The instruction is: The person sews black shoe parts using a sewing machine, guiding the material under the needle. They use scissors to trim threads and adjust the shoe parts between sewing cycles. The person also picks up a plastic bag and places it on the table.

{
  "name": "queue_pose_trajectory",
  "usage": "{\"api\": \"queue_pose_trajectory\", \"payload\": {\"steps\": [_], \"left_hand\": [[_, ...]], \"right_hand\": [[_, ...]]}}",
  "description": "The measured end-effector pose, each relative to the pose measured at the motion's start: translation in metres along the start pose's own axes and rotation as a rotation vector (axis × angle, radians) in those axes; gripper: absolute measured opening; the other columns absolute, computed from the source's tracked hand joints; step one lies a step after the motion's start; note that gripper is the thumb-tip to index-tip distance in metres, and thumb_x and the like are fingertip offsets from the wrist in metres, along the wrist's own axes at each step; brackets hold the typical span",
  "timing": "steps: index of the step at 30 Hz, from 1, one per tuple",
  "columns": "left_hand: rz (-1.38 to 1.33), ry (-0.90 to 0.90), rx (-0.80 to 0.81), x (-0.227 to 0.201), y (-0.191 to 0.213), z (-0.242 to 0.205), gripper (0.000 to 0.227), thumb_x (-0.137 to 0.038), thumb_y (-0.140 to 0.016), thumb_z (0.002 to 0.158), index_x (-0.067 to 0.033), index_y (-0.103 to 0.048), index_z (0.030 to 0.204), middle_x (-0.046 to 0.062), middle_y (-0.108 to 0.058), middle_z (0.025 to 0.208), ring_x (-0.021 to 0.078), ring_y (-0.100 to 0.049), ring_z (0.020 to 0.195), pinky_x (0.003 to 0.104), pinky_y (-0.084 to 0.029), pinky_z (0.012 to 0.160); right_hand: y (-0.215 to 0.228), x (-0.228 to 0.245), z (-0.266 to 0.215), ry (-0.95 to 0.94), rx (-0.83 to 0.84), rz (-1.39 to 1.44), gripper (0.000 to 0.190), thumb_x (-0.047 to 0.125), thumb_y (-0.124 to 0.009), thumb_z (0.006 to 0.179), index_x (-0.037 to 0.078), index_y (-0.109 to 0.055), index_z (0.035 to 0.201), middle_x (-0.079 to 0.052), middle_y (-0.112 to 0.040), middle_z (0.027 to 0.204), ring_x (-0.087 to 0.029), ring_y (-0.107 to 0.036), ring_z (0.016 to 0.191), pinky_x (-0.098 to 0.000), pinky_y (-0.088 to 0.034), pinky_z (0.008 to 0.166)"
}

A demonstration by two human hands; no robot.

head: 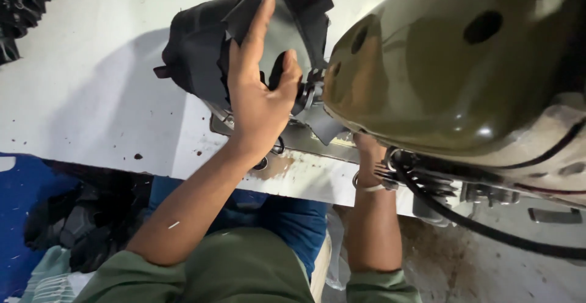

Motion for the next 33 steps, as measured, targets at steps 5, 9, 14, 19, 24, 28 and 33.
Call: {"api": "queue_pose_trajectory", "payload": {"steps": [5, 9, 14, 19, 24, 28, 33], "left_hand": [[0.057, -0.03, -0.026, 0.002, 0.001, 0.006, 0.06, 0.001, -0.065, 0.114, -0.0139, -0.032, 0.162, 0.01, -0.048, 0.158, 0.019, -0.052, 0.138, 0.029, -0.043, 0.121], [0.059, -0.005, -0.018, 0.0, 0.016, 0.0, 0.062, -0.005, -0.069, 0.114, -0.0112, -0.031, 0.162, 0.011, -0.052, 0.151, 0.0191, -0.057, 0.13, 0.029, -0.046, 0.116], [0.406, 0.063, 0.036, 0.01, 0.082, -0.018, 0.053, -0.016, -0.073, 0.101, -0.0184, -0.054, 0.15, 0.003, -0.07, 0.118, 0.0165, -0.065, 0.1, 0.033, -0.048, 0.093], [0.928, -0.188, -0.274, 0.013, 0.138, -0.014, 0.06, -0.019, -0.076, 0.095, -0.0023, -0.044, 0.144, 0.017, -0.06, 0.134, 0.0301, -0.056, 0.118, 0.046, -0.038, 0.097], [-0.028, 0.296, 0.053, 0.077, 0.138, 0.008, 0.068, -0.02, -0.08, 0.099, -0.0081, -0.045, 0.155, 0.007, -0.054, 0.151, 0.0206, -0.057, 0.122, 0.034, -0.048, 0.101], [-0.013, 0.168, 0.003, 0.056, 0.16, 0.003, 0.047, -0.015, -0.081, 0.098, -0.0106, -0.061, 0.141, 0.006, -0.066, 0.138, 0.0217, -0.062, 0.121, 0.035, -0.049, 0.106], [0.587, -0.177, -0.133, 0.006, 0.18, -0.035, 0.029, -0.008, -0.09, 0.089, -0.0098, -0.077, 0.115, 0.007, -0.067, 0.101, 0.0284, -0.059, 0.093, 0.043, -0.044, 0.087]], "right_hand": [[-0.011, 0.046, 0.05, 0.206, 0.086, -0.105, 0.063, 0.024, -0.058, 0.112, 0.001, -0.026, 0.161, -0.015, -0.049, 0.154, -0.023, -0.054, 0.136, -0.0359, -0.052, 0.111], [-0.009, 0.08, 0.039, 0.31, -0.074, -0.409, 0.062, 0.026, -0.066, 0.107, 0.003, -0.033, 0.154, -0.013, -0.054, 0.144, -0.023, -0.059, 0.125, -0.037, -0.056, 0.103], [-0.016, 0.134, -0.044, 0.188, -0.317, 0.038, 0.028, 0.007, -0.061, 0.105, 0.004, -0.057, 0.132, -0.012, -0.062, 0.131, -0.028, -0.063, 0.117, -0.0413, -0.055, 0.103], [-0.082, 0.167, -0.069, 0.232, 0.155, -0.184, 0.04, 0.013, -0.078, 0.085, 0.004, -0.066, 0.122, -0.018, -0.07, 0.115, -0.038, -0.065, 0.103, -0.0449, -0.051, 0.091], [-0.099, 0.159, -0.093, 0.029, 0.419, -0.313, 0.035, 0.017, -0.08, 0.084, 0.003, -0.068, 0.114, -0.02, -0.069, 0.101, -0.037, -0.066, 0.084, -0.0417, -0.054, 0.073], [-0.113, 0.11, -0.147, -0.515, 0.72, 0.001, 0.023, 0.026, -0.072, 0.095, 0.004, -0.068, 0.102, -0.013, -0.073, 0.08, -0.019, -0.069, 0.068, -0.0301, -0.053, 0.065], [-0.12, 0.138, -0.145, -0.503, 0.65, 0.725, 0.029, 0.031, -0.073, 0.097, 0.006, -0.06, 0.105, 0.002, -0.054, 0.083, -0.006, -0.048, 0.068, -0.0221, -0.035, 0.058]]}}
Point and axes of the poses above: each hand's wrist, its own z-axis towards the middle knuckle, its own y-axis out of the back of the hand, x = y × z, the point moved 6 cm from there along z, towards the middle knuckle
